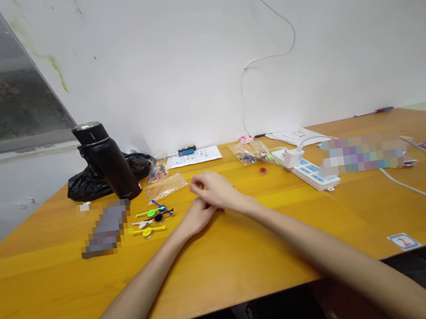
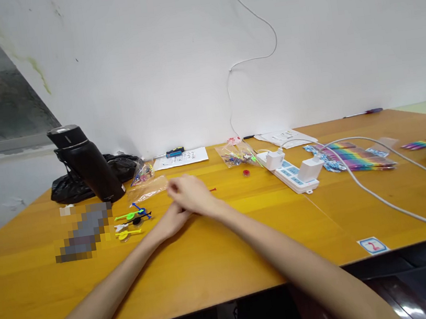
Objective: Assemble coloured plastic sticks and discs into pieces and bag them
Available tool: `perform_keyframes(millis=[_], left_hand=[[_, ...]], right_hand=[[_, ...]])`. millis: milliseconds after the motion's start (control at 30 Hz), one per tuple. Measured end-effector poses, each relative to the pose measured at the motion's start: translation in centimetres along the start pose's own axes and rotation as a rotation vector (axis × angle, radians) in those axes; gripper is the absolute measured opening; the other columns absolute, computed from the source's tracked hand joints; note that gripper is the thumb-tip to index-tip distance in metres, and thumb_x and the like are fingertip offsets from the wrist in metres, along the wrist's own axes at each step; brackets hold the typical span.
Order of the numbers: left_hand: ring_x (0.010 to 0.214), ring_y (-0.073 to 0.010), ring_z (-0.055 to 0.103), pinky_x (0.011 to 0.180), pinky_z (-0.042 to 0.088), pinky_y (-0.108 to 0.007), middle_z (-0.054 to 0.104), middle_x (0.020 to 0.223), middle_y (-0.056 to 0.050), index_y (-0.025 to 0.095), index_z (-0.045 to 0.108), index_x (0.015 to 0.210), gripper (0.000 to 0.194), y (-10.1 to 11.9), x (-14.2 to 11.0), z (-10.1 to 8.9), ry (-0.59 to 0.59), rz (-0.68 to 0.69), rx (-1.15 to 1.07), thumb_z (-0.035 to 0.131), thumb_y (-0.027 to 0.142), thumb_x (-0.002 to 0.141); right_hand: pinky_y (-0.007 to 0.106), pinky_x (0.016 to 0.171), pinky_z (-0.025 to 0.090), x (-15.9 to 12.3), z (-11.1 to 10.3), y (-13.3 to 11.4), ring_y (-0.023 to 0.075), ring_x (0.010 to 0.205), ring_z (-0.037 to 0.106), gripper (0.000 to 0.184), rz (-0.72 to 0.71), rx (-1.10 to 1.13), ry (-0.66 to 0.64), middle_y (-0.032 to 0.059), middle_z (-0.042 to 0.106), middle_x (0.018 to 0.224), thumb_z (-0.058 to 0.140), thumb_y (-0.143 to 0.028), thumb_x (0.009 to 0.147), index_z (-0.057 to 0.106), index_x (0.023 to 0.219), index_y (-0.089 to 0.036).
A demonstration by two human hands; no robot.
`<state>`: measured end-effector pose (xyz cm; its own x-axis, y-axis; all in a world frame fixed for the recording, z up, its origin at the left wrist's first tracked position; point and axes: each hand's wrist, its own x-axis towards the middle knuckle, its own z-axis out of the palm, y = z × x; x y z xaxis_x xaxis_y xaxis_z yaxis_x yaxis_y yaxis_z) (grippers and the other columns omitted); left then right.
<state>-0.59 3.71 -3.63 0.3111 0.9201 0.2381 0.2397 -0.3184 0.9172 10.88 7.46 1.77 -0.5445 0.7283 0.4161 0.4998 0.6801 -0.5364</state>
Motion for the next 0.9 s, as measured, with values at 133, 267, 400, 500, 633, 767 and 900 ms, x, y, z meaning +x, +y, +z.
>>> perform_keyframes(millis=[133, 267, 400, 500, 633, 767, 900], left_hand=[[0.086, -0.0203, 0.066, 0.084, 0.046, -0.031, 0.075, 0.089, -0.005, 0.018, 0.069, 0.099, 0.023, 0.2, -0.2, -0.2, -0.085, 0.046, 0.111, 0.048, 0.025, 0.092], [0.088, -0.0193, 0.067, 0.083, 0.046, -0.030, 0.075, 0.091, -0.006, 0.019, 0.068, 0.103, 0.024, 0.0, -0.3, -0.2, -0.088, 0.027, 0.110, 0.047, 0.026, 0.094], [0.088, -0.0192, 0.067, 0.083, 0.045, -0.030, 0.074, 0.091, -0.006, 0.019, 0.067, 0.104, 0.024, 0.1, -0.4, -0.2, -0.080, 0.016, 0.088, 0.046, 0.026, 0.095], [0.088, -0.0194, 0.066, 0.083, 0.045, -0.030, 0.073, 0.090, -0.006, 0.018, 0.067, 0.104, 0.023, 0.5, -0.3, -0.2, -0.063, -0.007, 0.052, 0.047, 0.027, 0.094], [0.085, -0.0187, 0.065, 0.082, 0.045, -0.030, 0.072, 0.086, -0.006, 0.018, 0.066, 0.102, 0.021, 0.9, -0.3, -0.1, -0.035, -0.032, 0.003, 0.050, 0.027, 0.093], [0.083, -0.0180, 0.064, 0.081, 0.046, -0.030, 0.071, 0.087, -0.006, 0.017, 0.065, 0.102, 0.020, 0.7, -0.2, -0.1, -0.025, -0.025, -0.031, 0.051, 0.027, 0.093], [0.089, -0.0174, 0.066, 0.080, 0.049, -0.030, 0.069, 0.114, -0.010, 0.020, 0.060, 0.115, 0.026, 0.5, -0.2, 0.1, 0.051, -0.028, -0.066, 0.057, 0.031, 0.091]], right_hand=[[0.046, 0.098, 0.034, -2.9, -5.2, 8.7, 0.0309, 0.105, 0.048, 0.010, -0.009, -0.045, 0.229, 0.0094, 0.060, 0.087, 0.061, -0.015, 0.081, 0.062, 0.077, -0.025], [0.054, 0.098, 0.034, -5.6, -7.5, 15.1, 0.0330, 0.106, 0.046, 0.019, 0.100, -0.192, 0.402, 0.0089, 0.057, 0.089, 0.058, -0.010, 0.073, 0.062, 0.081, -0.027], [0.049, 0.087, 0.041, -6.7, -7.5, 16.2, 0.0302, 0.092, 0.052, 0.018, 0.147, -0.229, 0.347, 0.0118, 0.059, 0.084, 0.054, -0.007, 0.075, 0.061, 0.076, -0.023], [0.044, 0.084, 0.044, -6.5, -7.1, 14.8, 0.0274, 0.088, 0.057, 0.015, 0.140, -0.229, 0.286, 0.0135, 0.064, 0.091, 0.054, -0.009, 0.080, 0.065, 0.085, -0.019], [0.038, 0.086, 0.049, -6.0, -6.3, 12.8, 0.0220, 0.089, 0.063, 0.019, 0.089, -0.155, 0.240, 0.0095, 0.067, 0.099, 0.056, -0.018, 0.087, 0.064, 0.105, -0.018], [0.038, 0.086, 0.053, -5.7, -5.5, 11.1, 0.0199, 0.087, 0.066, 0.020, 0.057, 0.042, 0.300, 0.0072, 0.070, 0.098, 0.063, -0.023, 0.087, 0.063, 0.106, -0.018], [0.037, 0.090, 0.054, -5.8, -5.2, 8.6, 0.0191, 0.093, 0.068, 0.017, -0.031, 0.262, 0.239, 0.0066, 0.071, 0.101, 0.064, -0.027, 0.088, 0.064, 0.104, -0.020]])
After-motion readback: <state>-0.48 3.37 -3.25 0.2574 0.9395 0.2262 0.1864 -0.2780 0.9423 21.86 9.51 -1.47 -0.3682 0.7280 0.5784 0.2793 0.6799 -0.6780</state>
